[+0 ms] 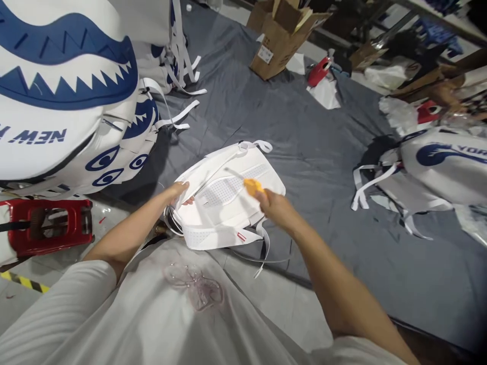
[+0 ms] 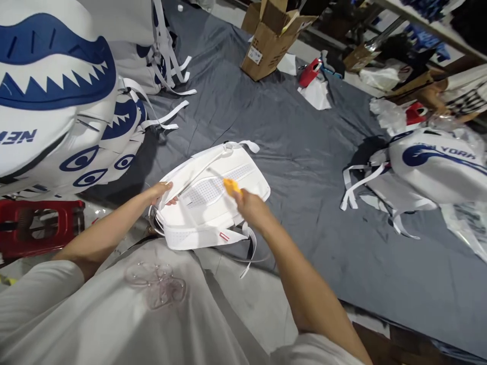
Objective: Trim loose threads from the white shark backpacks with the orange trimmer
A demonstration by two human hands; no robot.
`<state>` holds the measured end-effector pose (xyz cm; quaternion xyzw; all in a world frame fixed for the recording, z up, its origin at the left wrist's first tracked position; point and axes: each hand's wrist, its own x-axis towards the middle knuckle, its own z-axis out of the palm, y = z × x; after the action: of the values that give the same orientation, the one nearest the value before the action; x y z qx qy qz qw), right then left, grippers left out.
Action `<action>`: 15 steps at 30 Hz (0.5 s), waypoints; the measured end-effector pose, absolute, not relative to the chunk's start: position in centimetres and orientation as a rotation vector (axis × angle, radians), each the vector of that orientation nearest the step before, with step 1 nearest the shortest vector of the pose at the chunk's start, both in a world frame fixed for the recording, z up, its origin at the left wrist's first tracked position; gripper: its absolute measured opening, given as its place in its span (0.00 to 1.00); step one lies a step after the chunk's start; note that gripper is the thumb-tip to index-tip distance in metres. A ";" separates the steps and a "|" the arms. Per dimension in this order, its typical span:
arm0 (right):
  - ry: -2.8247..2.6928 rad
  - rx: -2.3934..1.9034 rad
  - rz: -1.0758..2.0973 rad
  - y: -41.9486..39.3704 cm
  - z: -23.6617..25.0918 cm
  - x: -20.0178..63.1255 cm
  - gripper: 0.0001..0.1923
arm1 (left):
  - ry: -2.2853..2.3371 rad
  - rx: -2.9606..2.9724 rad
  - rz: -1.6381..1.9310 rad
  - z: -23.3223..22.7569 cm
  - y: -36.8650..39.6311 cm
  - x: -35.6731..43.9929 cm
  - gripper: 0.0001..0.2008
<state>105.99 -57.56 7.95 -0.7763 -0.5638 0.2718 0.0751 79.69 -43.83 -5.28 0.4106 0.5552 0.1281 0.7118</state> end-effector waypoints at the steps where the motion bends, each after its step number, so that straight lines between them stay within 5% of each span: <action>1: -1.732 -2.299 0.871 -57.6 8.2 105.9 0.20 | 1.229 0.915 0.278 -5.3 -43.8 79.7 0.16; 5: -1.724 -2.400 0.721 -58.0 9.2 105.8 0.19 | 1.227 0.951 0.275 -5.4 -43.8 79.8 0.14; 9: -1.807 -2.377 0.948 -58.6 10.1 104.8 0.21 | 1.212 0.998 0.276 -5.1 -43.9 79.9 0.12; 12: -1.652 -2.565 0.750 -59.2 10.6 104.2 0.19 | 1.216 1.041 0.287 -4.7 -44.2 80.0 0.10; 15: -1.730 -2.399 1.263 -60.2 11.0 105.1 0.23 | 1.216 1.099 0.347 -4.7 -44.7 80.1 0.09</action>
<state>105.12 -60.19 10.95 -0.7454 -0.5375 0.3925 -0.0375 80.12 -44.66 -4.71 0.4876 0.5393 0.1539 0.6692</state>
